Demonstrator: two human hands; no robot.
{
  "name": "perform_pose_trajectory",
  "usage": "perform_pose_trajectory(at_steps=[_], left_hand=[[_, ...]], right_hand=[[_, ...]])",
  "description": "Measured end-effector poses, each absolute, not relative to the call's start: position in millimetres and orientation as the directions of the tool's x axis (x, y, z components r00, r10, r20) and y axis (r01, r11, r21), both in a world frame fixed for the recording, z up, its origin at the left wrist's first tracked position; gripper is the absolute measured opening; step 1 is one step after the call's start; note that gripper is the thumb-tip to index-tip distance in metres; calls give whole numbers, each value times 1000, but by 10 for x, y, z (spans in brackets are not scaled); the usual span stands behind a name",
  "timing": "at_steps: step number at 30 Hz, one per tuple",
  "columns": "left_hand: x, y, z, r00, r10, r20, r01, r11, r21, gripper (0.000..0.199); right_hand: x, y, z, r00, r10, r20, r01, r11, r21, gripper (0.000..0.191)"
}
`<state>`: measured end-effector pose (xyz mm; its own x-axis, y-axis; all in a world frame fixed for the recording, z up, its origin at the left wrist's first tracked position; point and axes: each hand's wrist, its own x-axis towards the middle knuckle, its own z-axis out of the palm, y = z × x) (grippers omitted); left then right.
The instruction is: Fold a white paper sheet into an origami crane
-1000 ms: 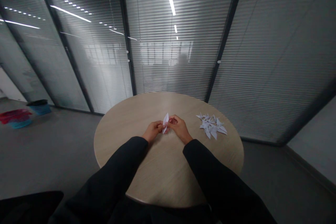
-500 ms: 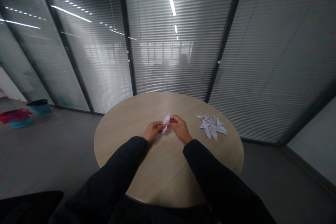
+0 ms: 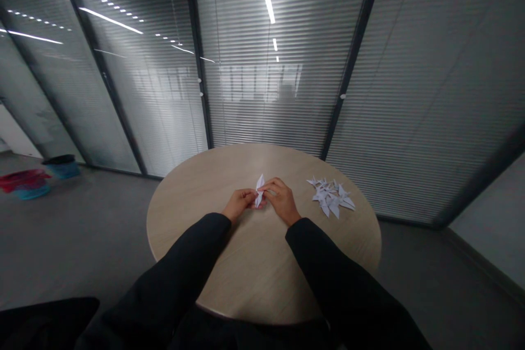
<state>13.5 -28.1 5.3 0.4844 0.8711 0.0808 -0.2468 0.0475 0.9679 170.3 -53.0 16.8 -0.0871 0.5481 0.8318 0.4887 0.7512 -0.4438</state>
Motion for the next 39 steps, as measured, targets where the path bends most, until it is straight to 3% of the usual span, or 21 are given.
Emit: perform_pose_trajectory(at_steps=[22, 39], left_hand=[[146, -396, 179, 440, 898, 4, -357, 171, 918, 13], [104, -414, 257, 451, 891, -52, -433, 269, 860, 19]], right_hand=[[1787, -488, 196, -399, 366, 841, 587, 807, -73, 21], [1794, -512, 227, -476, 325, 817, 589, 808, 21, 21]])
